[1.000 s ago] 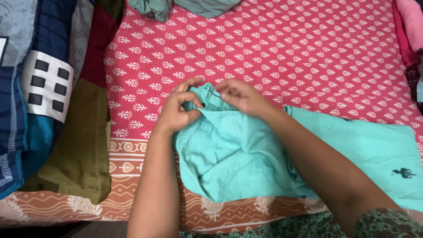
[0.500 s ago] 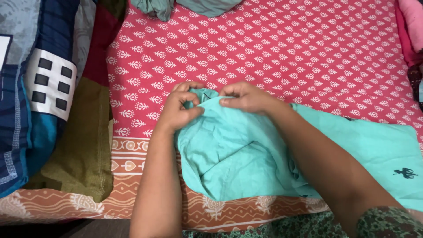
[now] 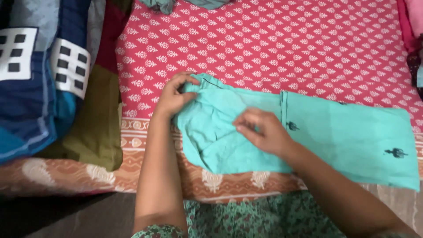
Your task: Folding various items of clothing on a bed.
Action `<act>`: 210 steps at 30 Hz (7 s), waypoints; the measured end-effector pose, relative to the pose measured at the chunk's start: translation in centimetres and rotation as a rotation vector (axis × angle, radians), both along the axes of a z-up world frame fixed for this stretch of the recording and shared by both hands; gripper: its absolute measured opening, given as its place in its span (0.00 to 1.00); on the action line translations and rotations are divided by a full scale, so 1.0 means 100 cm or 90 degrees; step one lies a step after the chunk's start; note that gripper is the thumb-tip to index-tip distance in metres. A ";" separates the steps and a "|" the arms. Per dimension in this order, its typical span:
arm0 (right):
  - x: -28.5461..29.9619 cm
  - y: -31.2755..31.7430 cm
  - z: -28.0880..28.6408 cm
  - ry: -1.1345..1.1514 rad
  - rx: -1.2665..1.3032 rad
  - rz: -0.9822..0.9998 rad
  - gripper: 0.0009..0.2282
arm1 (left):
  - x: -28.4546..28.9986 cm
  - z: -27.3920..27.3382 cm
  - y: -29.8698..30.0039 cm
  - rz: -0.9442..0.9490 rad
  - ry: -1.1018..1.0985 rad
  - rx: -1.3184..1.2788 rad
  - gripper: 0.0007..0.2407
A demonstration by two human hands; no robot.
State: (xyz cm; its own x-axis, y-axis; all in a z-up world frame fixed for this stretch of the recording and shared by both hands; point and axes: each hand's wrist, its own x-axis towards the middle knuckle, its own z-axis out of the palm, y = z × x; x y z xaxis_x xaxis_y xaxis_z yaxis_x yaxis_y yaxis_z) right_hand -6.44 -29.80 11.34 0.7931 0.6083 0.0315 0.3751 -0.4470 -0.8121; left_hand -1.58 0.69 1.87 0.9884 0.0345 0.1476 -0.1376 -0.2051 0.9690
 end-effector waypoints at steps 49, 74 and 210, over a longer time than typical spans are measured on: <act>-0.057 -0.002 -0.018 -0.351 -0.159 0.040 0.13 | -0.170 0.038 -0.043 0.130 -0.218 0.399 0.10; -0.013 0.012 -0.058 -0.324 -0.278 -0.122 0.06 | -0.137 0.052 -0.066 0.078 0.046 0.479 0.11; -0.036 -0.440 -0.065 0.487 0.219 -0.685 0.30 | -0.037 0.035 -0.321 0.103 0.393 0.254 0.33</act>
